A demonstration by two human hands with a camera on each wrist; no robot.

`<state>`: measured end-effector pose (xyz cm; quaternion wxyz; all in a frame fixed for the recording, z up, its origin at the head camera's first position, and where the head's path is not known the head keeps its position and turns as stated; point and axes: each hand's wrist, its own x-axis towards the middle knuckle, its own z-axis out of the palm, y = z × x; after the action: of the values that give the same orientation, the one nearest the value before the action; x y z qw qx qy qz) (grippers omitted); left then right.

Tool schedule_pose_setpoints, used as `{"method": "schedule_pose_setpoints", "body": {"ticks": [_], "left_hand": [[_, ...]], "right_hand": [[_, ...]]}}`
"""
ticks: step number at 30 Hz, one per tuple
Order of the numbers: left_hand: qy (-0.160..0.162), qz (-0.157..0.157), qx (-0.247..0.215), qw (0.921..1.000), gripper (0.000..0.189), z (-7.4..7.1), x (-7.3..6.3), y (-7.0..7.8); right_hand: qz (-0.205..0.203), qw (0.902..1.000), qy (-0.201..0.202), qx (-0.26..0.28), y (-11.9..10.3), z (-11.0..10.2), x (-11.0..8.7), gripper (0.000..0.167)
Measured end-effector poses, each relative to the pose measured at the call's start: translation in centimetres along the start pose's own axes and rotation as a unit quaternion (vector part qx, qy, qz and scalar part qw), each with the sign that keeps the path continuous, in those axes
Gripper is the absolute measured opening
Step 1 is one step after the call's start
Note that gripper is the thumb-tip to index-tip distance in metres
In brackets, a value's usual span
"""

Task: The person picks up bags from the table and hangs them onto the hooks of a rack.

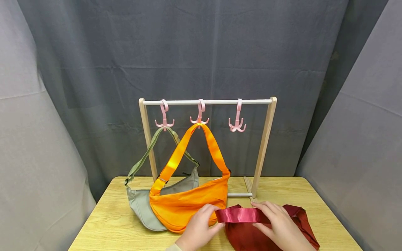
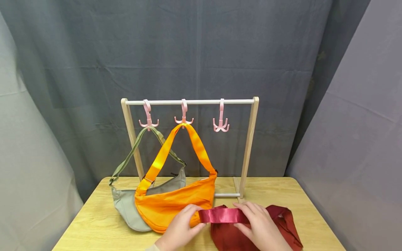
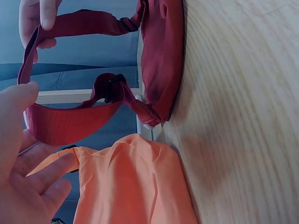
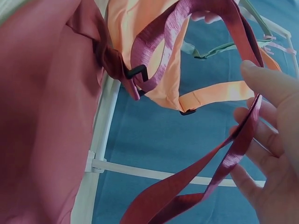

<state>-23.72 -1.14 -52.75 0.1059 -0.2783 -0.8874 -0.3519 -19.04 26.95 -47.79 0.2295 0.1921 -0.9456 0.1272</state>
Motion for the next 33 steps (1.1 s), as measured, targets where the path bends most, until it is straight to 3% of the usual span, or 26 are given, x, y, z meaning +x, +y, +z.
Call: {"method": "schedule_pose_setpoints", "body": {"ticks": [4, 11, 20, 33], "left_hand": [[-0.002, -0.011, -0.009, 0.9999, 0.038, -0.3, 0.1, 0.0], [0.02, 0.009, -0.012, 0.9997, 0.037, -1.1, 0.2, 0.3], [-0.004, -0.025, -0.044, 0.9987, 0.036, -2.9, 0.7, 0.2], [-0.017, -0.028, -0.032, 0.9989, 0.036, -4.3, 1.0, 0.0]], "right_hand": [[0.002, 1.0, 0.0, 0.005, -0.1, -0.4, 0.3, 0.059], [0.017, 0.9994, -0.011, 0.029, 0.1, -1.0, 0.7, 0.054], [-0.061, 0.9958, 0.05, 0.046, 1.0, -0.9, 1.5, 0.055], [-0.082, 0.9939, 0.052, 0.053, 1.6, -1.3, 2.5, 0.054]]}}
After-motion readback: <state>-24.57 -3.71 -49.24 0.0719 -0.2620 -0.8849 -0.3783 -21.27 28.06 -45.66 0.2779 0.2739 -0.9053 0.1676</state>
